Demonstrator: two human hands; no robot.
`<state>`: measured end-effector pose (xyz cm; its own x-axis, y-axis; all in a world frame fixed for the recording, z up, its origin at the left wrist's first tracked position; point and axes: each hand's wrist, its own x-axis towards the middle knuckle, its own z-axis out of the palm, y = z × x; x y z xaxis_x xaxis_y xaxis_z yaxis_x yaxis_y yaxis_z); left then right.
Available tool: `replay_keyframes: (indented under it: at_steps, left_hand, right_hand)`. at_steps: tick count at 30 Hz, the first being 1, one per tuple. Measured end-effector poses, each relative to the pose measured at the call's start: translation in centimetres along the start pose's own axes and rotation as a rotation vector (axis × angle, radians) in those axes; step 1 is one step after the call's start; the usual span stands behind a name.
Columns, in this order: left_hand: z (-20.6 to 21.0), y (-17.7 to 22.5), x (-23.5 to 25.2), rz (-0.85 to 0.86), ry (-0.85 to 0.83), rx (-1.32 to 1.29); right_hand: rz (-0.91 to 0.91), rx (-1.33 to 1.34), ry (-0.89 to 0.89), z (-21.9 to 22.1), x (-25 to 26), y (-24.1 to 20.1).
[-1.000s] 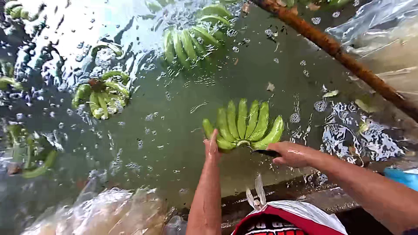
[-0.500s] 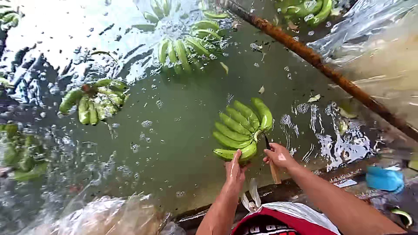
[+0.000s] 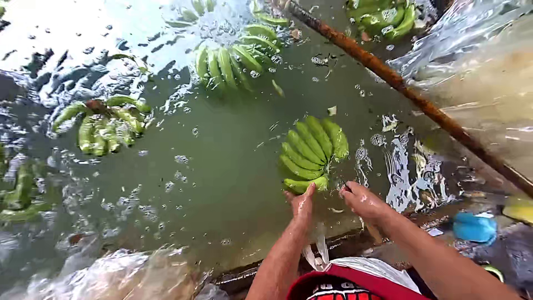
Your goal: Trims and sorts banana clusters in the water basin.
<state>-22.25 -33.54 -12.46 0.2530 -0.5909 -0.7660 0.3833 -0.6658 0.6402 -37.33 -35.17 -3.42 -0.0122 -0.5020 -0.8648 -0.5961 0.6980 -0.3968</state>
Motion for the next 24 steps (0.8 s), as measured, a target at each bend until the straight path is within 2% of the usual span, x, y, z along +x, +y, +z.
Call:
replay_keyframes:
  at_steps: [2, 4, 8, 10, 13, 15, 18, 21, 24]
  left_hand:
    - [-1.1, 1.4, 0.8, 0.048, -0.050, 0.122]
    - [-2.5, 4.0, 1.3, 0.045, -0.090, 0.289]
    - [-5.4, 9.5, 2.1, -0.138, -0.178, 0.540]
    - [-6.0, 11.4, 2.8, -0.195, -0.218, 0.499]
    - [-6.0, 12.9, 3.2, -0.176, -0.217, 0.231]
    - [-5.9, 12.3, 4.0, -0.074, -0.167, 0.137]
    - [-6.0, 9.3, 6.0, 0.107, -0.175, 0.378]
    - [-5.3, 6.6, 6.4, 0.012, -0.201, 0.544]
    - [-5.6, 5.8, 5.7, -0.118, -0.220, 0.517]
  right_hand:
    - [-0.021, 0.044, 0.152, -1.5, 0.3, 1.6]
    - [-0.135, -0.080, 0.245, -3.6, 1.2, 2.4]
    - [-0.369, -0.285, 0.208, -4.3, 2.5, 0.8]
    - [-0.426, -0.317, 0.158, -4.0, 3.7, -0.3]
    - [-0.428, -0.313, 0.121, -4.2, 5.3, -1.9]
    - [-0.396, -0.291, 0.110, -4.3, 6.3, -2.8]
    - [-0.342, -0.303, 0.101, -3.3, 8.2, -3.3]
    - [-0.269, -0.356, 0.037, -1.5, 10.1, -3.2]
    - [-0.206, -0.360, 0.023, 0.4, 10.6, -3.8]
